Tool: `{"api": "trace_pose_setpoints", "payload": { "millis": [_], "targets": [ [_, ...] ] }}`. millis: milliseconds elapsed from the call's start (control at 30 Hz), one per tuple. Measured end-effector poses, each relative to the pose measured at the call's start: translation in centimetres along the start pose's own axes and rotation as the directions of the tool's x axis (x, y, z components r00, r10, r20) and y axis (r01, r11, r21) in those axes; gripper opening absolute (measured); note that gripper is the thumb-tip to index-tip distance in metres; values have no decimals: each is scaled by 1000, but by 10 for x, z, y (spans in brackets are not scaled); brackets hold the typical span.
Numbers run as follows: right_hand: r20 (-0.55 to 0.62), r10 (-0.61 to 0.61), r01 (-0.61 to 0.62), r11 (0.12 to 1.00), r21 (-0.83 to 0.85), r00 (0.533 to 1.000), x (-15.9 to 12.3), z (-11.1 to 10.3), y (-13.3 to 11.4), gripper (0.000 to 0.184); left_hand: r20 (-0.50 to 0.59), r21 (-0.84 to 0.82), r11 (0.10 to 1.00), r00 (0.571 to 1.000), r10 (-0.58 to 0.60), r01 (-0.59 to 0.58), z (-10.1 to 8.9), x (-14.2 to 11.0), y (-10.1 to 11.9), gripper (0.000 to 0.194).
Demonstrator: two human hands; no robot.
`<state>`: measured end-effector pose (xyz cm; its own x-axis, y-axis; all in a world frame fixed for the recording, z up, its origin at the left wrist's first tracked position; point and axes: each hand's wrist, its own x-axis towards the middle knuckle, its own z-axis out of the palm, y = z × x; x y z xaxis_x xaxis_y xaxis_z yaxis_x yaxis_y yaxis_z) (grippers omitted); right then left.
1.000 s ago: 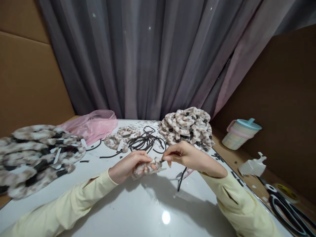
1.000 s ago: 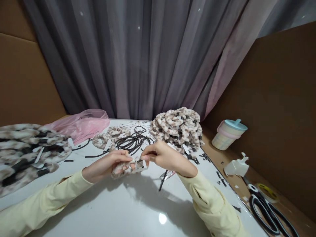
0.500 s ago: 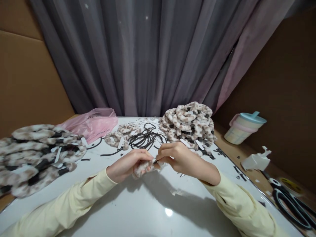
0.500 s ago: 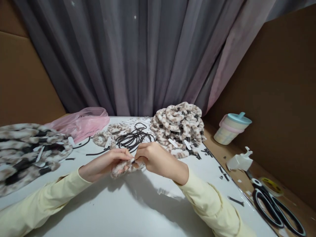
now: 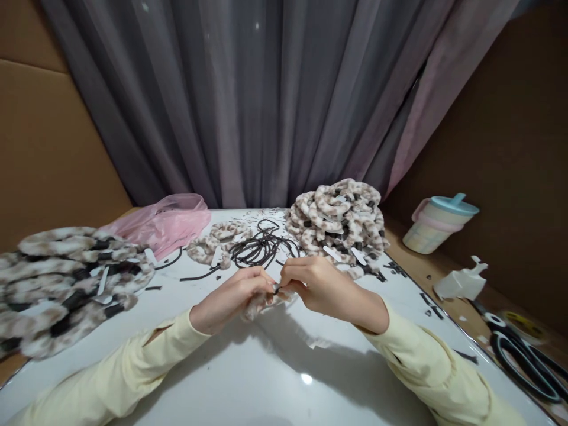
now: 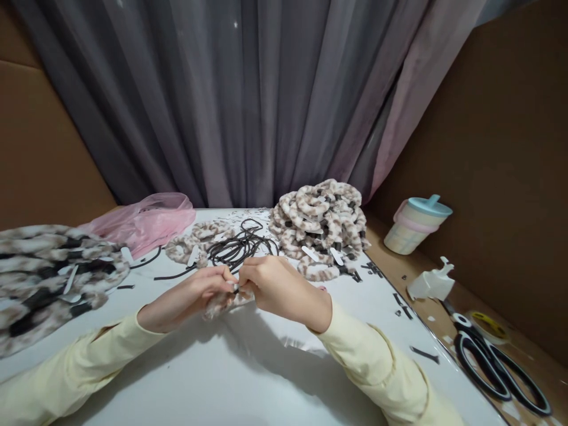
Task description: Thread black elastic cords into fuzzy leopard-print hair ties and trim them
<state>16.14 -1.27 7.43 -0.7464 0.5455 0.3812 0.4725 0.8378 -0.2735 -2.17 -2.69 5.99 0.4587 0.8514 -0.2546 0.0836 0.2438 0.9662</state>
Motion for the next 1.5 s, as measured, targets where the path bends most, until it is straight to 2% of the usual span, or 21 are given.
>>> {"api": "trace_pose_setpoints", "payload": {
  "millis": [100, 167, 233, 300, 467, 600, 767, 867, 967, 1133, 1333, 1500],
  "targets": [
    [-7, 52, -52, 999, 4, 999, -1, 1, 1, 22, -52, 169, 985, 998, 43, -34, 4, -2, -1, 18],
    [-8, 67, -66, 997, 28, 998, -2, 1, 2, 23, -85, 271, 956, 987, 139, -111, 7, -2, -3, 21],
    [-9, 74, -73, 996, 43, 997, -2, 0, 3, 25, -110, 331, 924, 965, 239, -191, 9, -1, -6, 23],
    [-8, 64, -64, 997, 39, 998, -2, -1, 3, 25, -120, 348, 908, 950, 290, -233, 10, -1, -8, 24],
    [-19, 59, -57, 996, 69, 998, 2, -11, 1, 25, -119, 331, 917, 954, 274, -222, 8, -2, -8, 23],
    [6, 166, -163, 957, 241, 986, 3, -23, 2, 25, -127, 350, 910, 951, 283, -224, 6, -3, -5, 22],
    [75, 306, -308, 854, 420, 949, 6, -28, 7, 16, -132, 347, 916, 957, 260, -201, 6, -2, 0, 22],
    [124, 359, -373, 799, 471, 925, 7, -26, 8, 9, -128, 334, 925, 964, 233, -179, 5, -3, 2, 21],
    [129, 378, -392, 792, 467, 917, 7, -25, 9, 12, -123, 329, 928, 966, 226, -175, 5, -3, 2, 22],
    [151, 350, -375, 765, 523, 925, 5, -24, 13, 14, -111, 318, 931, 968, 225, -180, 3, -3, 1, 23],
    [185, 294, -347, 774, 530, 938, 4, -24, 14, 17, -110, 303, 936, 970, 219, -177, 3, -3, 2, 22],
    [191, 192, -256, 874, 413, 963, 5, -25, 11, 11, -95, 306, 935, 972, 214, -176, 5, -4, 2, 25]
  ]
}}
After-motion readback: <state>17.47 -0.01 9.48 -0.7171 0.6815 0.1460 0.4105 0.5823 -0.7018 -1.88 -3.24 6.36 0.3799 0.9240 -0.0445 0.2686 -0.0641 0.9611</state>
